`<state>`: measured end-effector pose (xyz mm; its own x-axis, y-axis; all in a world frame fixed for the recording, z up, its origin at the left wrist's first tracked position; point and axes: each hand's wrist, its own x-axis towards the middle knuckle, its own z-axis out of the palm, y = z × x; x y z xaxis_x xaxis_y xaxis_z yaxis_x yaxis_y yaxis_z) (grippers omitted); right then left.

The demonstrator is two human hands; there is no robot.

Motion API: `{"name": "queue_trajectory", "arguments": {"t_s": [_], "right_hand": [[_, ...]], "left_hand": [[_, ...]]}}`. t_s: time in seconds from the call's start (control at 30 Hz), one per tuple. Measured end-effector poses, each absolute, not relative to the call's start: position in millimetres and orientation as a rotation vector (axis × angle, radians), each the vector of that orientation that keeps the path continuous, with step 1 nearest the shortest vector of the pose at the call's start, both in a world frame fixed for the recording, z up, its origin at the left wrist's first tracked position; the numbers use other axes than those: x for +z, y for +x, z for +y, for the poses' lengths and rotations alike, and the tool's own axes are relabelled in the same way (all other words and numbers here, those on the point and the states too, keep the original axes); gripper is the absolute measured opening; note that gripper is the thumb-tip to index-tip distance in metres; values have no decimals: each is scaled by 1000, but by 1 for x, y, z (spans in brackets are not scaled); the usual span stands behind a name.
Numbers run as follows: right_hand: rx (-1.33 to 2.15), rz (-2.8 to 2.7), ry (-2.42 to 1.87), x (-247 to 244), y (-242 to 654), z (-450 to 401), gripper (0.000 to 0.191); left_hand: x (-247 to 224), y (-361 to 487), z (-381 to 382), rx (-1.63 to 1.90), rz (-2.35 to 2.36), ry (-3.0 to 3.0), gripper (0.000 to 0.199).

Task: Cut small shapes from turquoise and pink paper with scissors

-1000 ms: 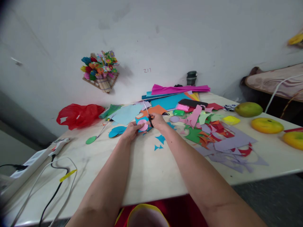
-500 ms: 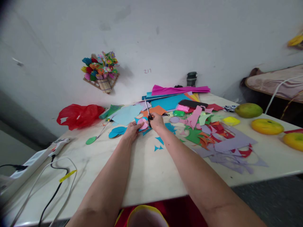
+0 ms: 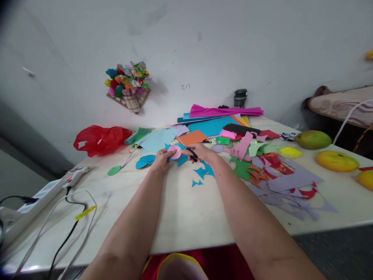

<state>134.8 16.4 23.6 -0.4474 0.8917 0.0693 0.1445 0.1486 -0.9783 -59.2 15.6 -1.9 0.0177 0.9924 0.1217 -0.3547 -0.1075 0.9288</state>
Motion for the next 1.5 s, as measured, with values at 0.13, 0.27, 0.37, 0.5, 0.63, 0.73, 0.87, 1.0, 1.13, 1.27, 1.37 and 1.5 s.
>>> {"name": "queue_trajectory", "arguments": {"t_s": [0.13,0.27,0.37,0.5,0.63,0.73,0.87,1.0,1.13,1.27,1.37,1.5], "right_hand": [[1373,-1850,-998,25,141,15,29],[1431,-1888,-1038,29,144,14,25],[1448,-1897,-1070,31,145,12,22],[1439,-1904,-1098,29,144,14,21],[1437,-1938,-1072,25,144,17,25],[1434,-1941,-1061,24,144,17,29],[1412,-1947,-1059,26,142,15,31],[1428,-1906,-1097,28,140,13,29],[1429,-1892,-1105,29,138,12,27],[1454,-1854,-1118,29,137,11,31],[1435,-1868,-1091,26,138,12,30],[1444,-1875,-1075,22,138,16,29]], "left_hand": [[-2,-61,16,1421,842,1046,37],[-3,-63,17,1424,837,1036,36],[-3,-64,17,1430,846,1019,35],[-3,-64,17,1424,847,1005,34],[-3,-64,17,1424,840,1005,34],[-4,-63,18,1432,837,1001,34],[-5,-63,19,1440,830,983,34],[-6,-64,20,1434,829,966,35],[-6,-64,21,1435,832,950,36],[-5,-63,20,1444,820,942,37],[-4,-63,20,1441,817,948,36],[-4,-63,20,1448,818,946,36]]}}
